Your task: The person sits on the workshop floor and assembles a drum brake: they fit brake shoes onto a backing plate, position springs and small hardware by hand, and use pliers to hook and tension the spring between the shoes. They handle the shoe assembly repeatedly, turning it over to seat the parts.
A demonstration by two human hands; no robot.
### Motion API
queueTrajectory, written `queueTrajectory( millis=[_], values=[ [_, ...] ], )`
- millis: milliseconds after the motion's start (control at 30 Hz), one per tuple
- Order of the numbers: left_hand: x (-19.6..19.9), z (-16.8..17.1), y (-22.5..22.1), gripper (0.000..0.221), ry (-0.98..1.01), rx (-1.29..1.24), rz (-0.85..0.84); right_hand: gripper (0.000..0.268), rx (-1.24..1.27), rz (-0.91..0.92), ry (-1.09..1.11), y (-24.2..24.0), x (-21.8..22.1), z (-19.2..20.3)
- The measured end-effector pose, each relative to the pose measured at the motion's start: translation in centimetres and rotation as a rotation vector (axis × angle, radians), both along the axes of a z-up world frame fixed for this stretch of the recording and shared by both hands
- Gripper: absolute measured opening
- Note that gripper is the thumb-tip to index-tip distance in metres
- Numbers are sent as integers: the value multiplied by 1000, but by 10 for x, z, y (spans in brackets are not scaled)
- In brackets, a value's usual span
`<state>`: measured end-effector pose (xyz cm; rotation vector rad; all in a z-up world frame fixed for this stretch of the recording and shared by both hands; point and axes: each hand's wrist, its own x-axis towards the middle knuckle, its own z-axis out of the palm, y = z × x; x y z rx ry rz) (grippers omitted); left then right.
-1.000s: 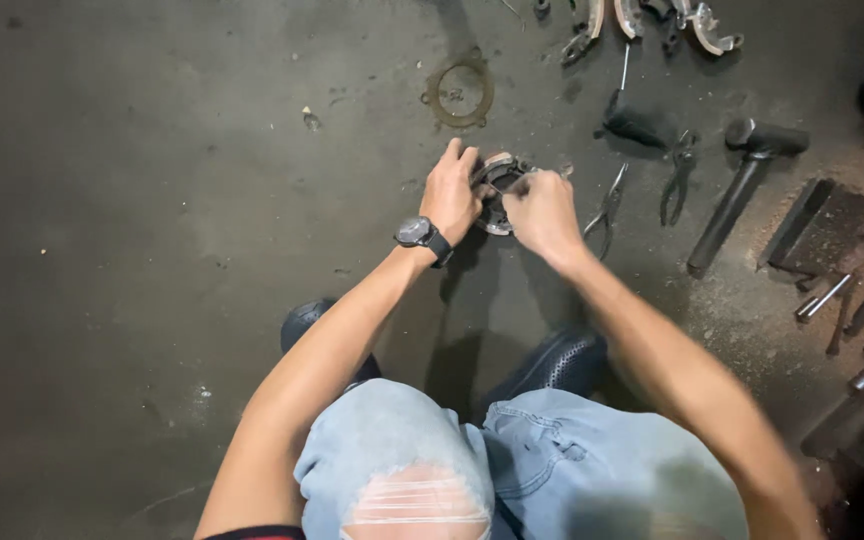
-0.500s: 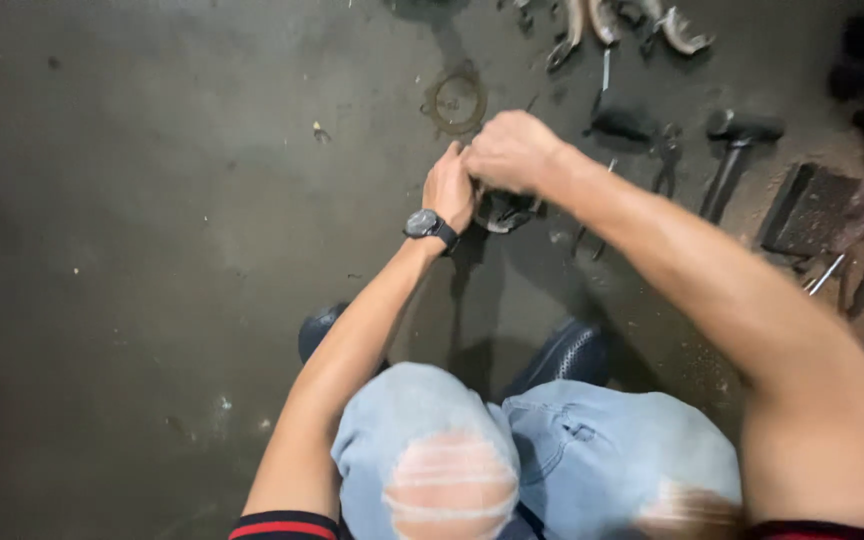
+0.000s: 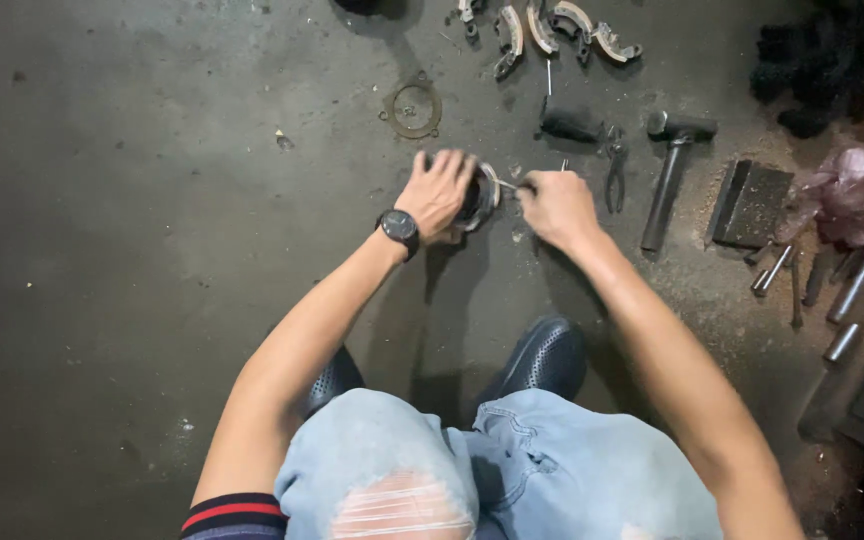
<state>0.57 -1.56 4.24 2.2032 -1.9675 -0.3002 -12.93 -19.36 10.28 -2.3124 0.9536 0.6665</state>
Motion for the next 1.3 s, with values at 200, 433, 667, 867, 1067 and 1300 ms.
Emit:
queueTrajectory(
  millis=[200,433,667,867,1067,1300],
  values=[
    [-43,-17,41,85,562,-190,641,18,-139,267,-393,17,8,-9],
    [-54,-11,60,76,819,-185,696,19,-139,338,-288,31,31,-29],
    [-52,-24,62,72,813,-206,655,20,16,207,-409,38,28,-30],
    [-20,-39,32,65,694,-334,663,21,108,21,-461,50,11,-60],
    [-5,-47,20,44,755,-180,707,20,361,-583,-349,80,6,-83],
    [-1,-37,20,41,801,-235,761,19,360,-812,-459,106,2,-99]
  ],
)
